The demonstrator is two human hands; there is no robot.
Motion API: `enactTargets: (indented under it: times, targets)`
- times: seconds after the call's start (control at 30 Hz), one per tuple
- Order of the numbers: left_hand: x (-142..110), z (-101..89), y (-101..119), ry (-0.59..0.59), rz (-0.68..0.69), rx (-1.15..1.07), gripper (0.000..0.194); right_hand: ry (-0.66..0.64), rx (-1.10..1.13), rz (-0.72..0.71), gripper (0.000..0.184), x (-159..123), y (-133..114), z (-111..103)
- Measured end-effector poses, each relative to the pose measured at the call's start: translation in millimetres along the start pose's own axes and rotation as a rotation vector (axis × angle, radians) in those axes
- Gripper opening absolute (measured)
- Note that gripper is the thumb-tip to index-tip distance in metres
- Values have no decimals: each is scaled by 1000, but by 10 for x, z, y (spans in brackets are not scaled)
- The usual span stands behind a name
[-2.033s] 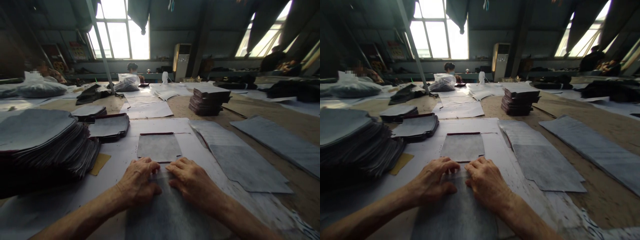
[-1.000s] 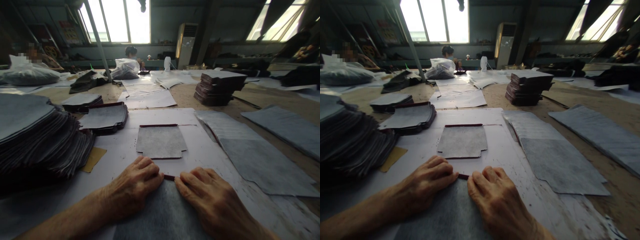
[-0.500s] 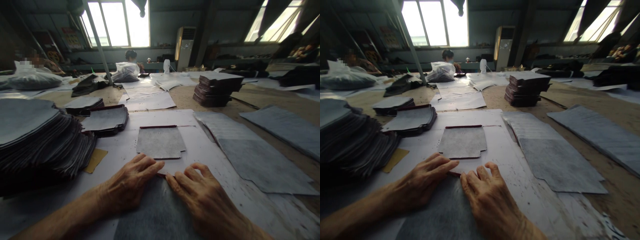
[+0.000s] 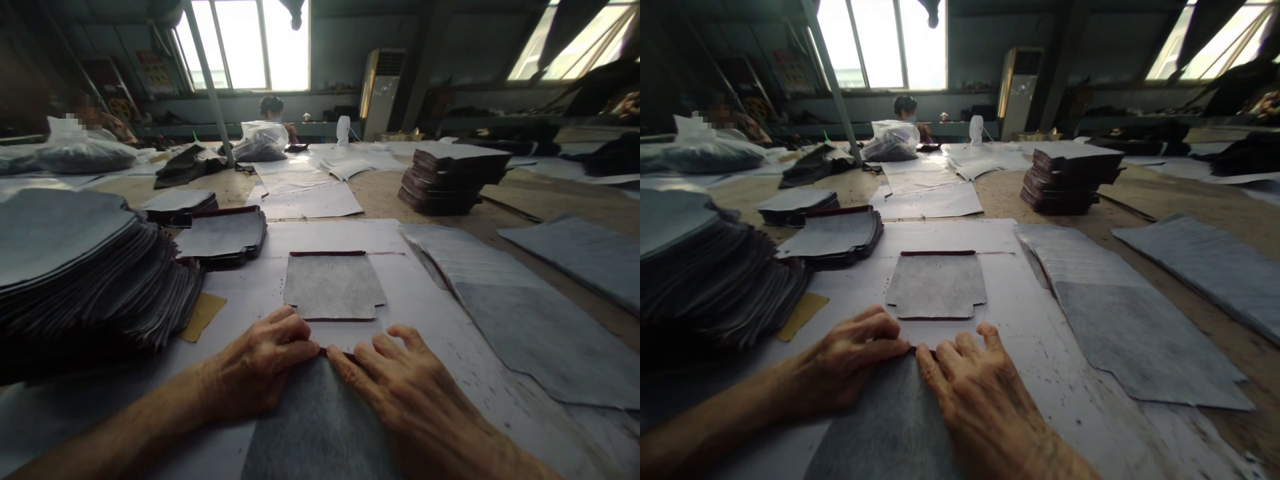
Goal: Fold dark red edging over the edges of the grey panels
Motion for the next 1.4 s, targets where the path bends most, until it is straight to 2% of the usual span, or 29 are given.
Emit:
enactTargets:
  times: [0.13, 0.2, 0.33, 0.43, 0.47, 0.63, 0.67, 0.8, 0.93, 0.97, 1.03, 1.1, 1.17, 1.23, 1.33, 1.4]
  targets:
    - [-5, 33, 13, -36, 4, 14, 33, 4, -64, -17, 51, -14, -36, 28]
    - [-6, 30, 25, -40, 7, 29, 32, 48, -74, -21, 47, -35, -38, -13]
    - [-3, 10, 20, -27, -6, 56, 31, 239, -41, -10, 43, -149, -5, -196]
    - [-3, -13, 23, -6, 0, 93, 30, 421, -15, 19, 36, -341, 70, -382]
    - [-4, -24, 26, 5, 3, 105, 30, 440, -17, 22, 34, -407, 94, -414]
    - [-18, -19, 12, 9, -16, 105, 33, 257, -7, 1, 34, -629, 161, -334]
    - [-21, -15, -3, 0, -24, 94, 33, 254, 1, 7, 35, -663, 170, -336]
    - [-97, -35, -188, -27, -112, -64, 30, 309, 35, 63, 36, -715, 187, -363]
    - [-300, -257, -480, 146, -302, -252, 26, 375, 73, 101, 38, -710, 171, -399]
    - [-329, -318, -487, 185, -324, -229, 25, 387, 87, 111, 39, -708, 173, -406]
    - [-274, -362, -354, 186, -290, -114, 24, 401, 112, 122, 39, -703, 174, -409]
    - [-83, -266, -79, 112, -178, -9, 27, 415, 128, 123, 40, -700, 171, -411]
    - [159, -66, 208, 24, -55, -10, 31, 423, 138, 130, 40, -699, 174, -407]
    - [368, 175, 390, -63, 7, -52, 32, 433, 144, 138, 38, -711, 180, -400]
    - [543, 470, 454, -156, 10, -100, 29, 449, 158, 154, 37, -753, 198, -379]
    - [573, 568, 428, -176, -6, -118, 31, 460, 170, 158, 36, -783, 209, -361]
Point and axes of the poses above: each hand's wrist, its own x-axis towards the middle knuckle, its own z-axis out of the palm, y = z × x, the point moved 10 cm from there along x, towards the middle knuckle, and after that the axes turned 7 degrees about z, right-handed, at the moved point
